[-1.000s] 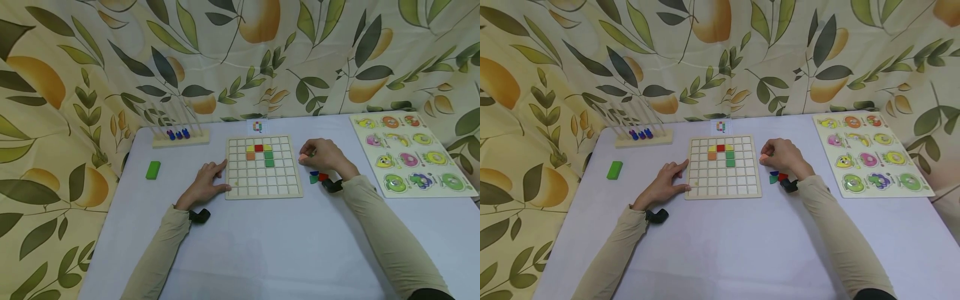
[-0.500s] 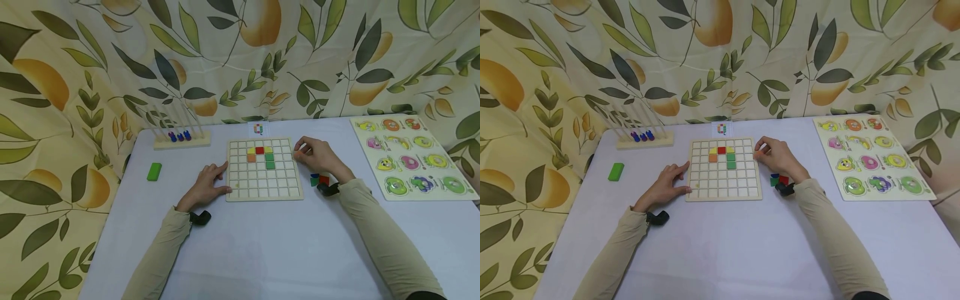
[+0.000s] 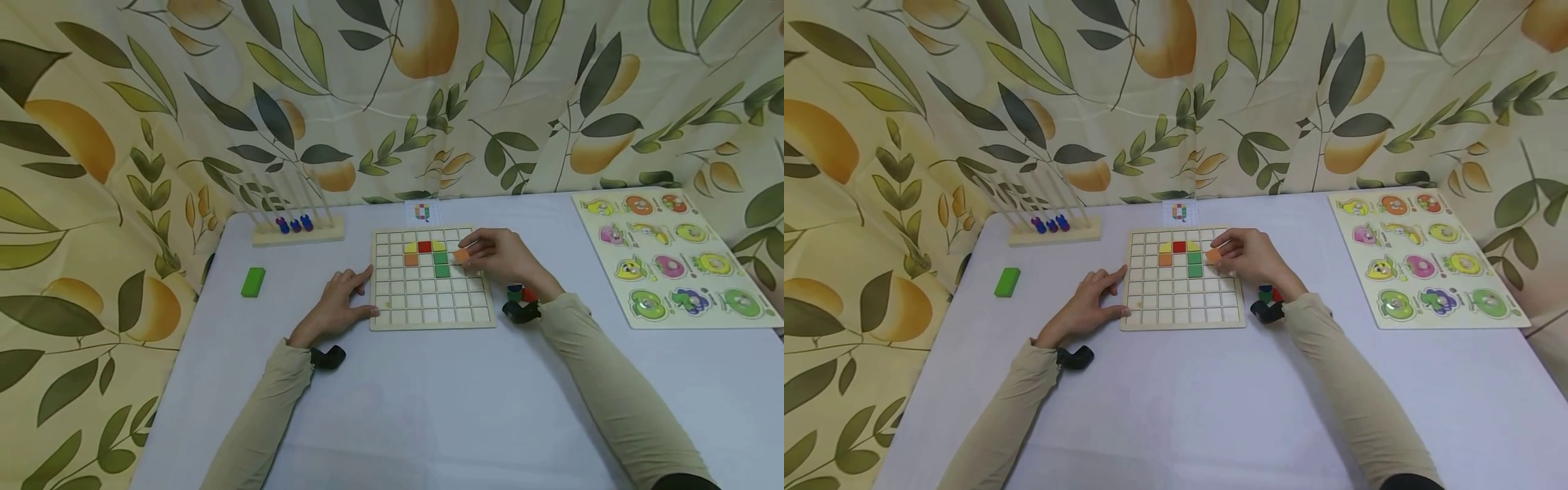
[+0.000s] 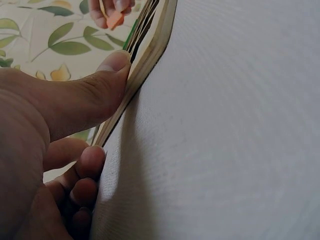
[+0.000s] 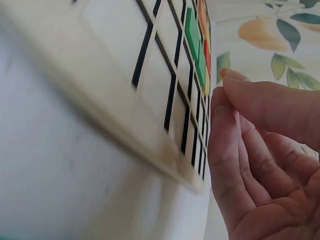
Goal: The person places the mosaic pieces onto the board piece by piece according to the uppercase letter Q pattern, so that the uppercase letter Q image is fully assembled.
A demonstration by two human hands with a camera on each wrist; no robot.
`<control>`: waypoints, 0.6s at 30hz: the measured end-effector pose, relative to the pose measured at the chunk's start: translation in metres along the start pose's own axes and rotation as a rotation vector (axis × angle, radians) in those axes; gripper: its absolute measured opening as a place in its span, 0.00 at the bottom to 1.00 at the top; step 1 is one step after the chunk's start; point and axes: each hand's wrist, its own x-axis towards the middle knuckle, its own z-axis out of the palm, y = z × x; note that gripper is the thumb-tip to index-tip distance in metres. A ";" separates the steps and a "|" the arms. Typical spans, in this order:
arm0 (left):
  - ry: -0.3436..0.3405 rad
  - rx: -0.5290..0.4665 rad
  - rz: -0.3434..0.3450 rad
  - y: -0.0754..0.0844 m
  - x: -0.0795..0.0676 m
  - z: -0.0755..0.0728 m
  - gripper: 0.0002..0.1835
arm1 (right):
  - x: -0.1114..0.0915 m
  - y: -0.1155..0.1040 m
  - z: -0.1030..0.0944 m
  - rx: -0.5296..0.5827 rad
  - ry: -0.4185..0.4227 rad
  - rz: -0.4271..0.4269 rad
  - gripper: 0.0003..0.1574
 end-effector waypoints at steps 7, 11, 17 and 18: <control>-0.001 -0.003 0.017 -0.001 -0.001 -0.002 0.50 | 0.007 -0.007 0.014 0.026 -0.010 -0.041 0.21; 0.007 0.001 0.031 -0.003 0.000 -0.002 0.49 | 0.011 -0.011 0.022 0.026 -0.003 -0.067 0.20; 0.010 -0.011 0.033 -0.004 0.001 -0.001 0.50 | 0.015 -0.022 0.032 0.046 -0.024 -0.085 0.20; 0.011 -0.011 0.033 -0.003 0.000 -0.001 0.50 | 0.016 -0.023 0.034 0.047 -0.030 -0.093 0.20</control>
